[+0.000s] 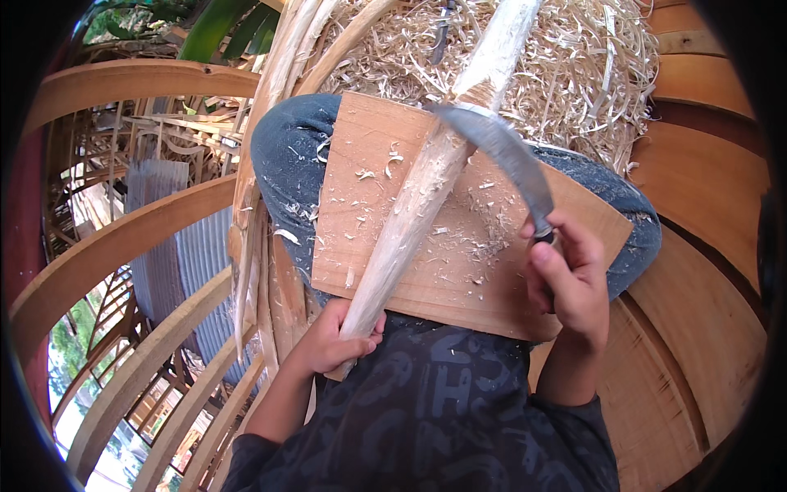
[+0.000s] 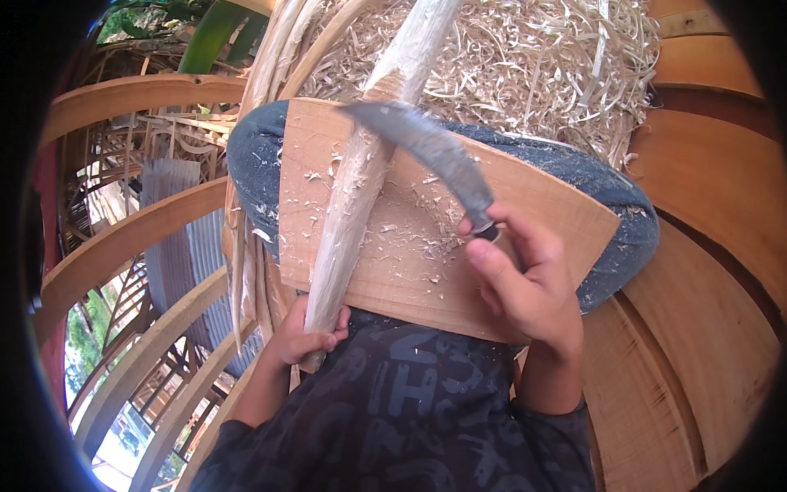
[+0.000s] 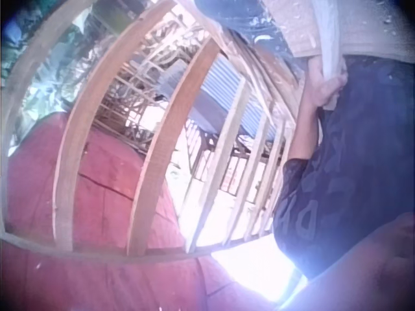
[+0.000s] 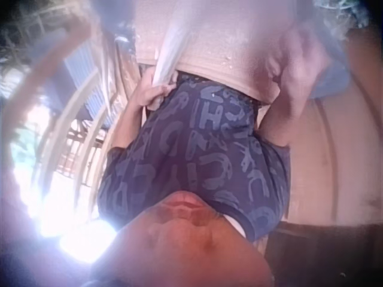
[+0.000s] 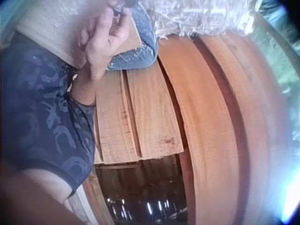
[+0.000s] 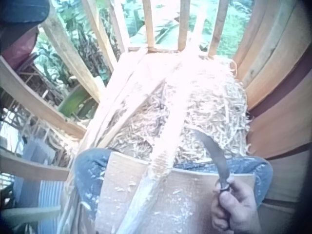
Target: The person sits cross-legged and uses a curved knife to shave a long wooden stick held between the legs. Wood shavings accumulate on the lap and surrounding area as the person repeatedly strokes the blade along the stick.
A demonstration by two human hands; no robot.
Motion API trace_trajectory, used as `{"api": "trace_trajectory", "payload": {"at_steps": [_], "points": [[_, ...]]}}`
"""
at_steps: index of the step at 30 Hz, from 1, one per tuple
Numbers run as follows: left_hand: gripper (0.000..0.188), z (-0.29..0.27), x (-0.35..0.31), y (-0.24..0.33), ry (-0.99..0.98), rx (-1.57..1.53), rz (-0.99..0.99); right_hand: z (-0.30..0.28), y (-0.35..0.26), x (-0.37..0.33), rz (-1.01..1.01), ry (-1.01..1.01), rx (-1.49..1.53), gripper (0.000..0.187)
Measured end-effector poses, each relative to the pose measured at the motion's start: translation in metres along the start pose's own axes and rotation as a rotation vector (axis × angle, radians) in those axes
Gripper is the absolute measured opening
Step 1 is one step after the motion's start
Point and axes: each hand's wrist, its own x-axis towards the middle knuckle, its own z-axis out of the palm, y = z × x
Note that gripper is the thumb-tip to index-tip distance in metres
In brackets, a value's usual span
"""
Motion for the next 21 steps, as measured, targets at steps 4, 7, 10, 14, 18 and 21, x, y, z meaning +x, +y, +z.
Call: {"api": "trace_trajectory", "payload": {"at_steps": [4,7,10,14,18,21], "points": [[0.028,-0.004,0.003,-0.002,-0.054,-0.019,-0.036,0.005,-0.009,0.003,-0.056,0.235,0.070,0.020],[0.027,-0.005,0.004,-0.001,-0.051,-0.008,-0.028,0.011,-0.009,-0.001,-0.055,0.135,-0.006,0.021],[0.026,-0.006,0.005,0.000,-0.067,0.009,-0.030,-0.002,-0.004,-0.006,-0.185,0.117,0.028,0.025],[0.026,-0.007,0.004,-0.002,-0.075,-0.012,-0.036,0.021,-0.006,0.001,-0.085,-0.341,-0.225,0.019],[0.026,-0.007,0.004,0.000,-0.060,0.002,-0.039,0.022,0.004,0.010,-0.078,-0.221,-0.382,0.020],[0.027,-0.009,0.003,0.000,-0.091,0.008,-0.047,0.012,-0.014,0.013,-0.183,0.293,0.195,0.020]]}}
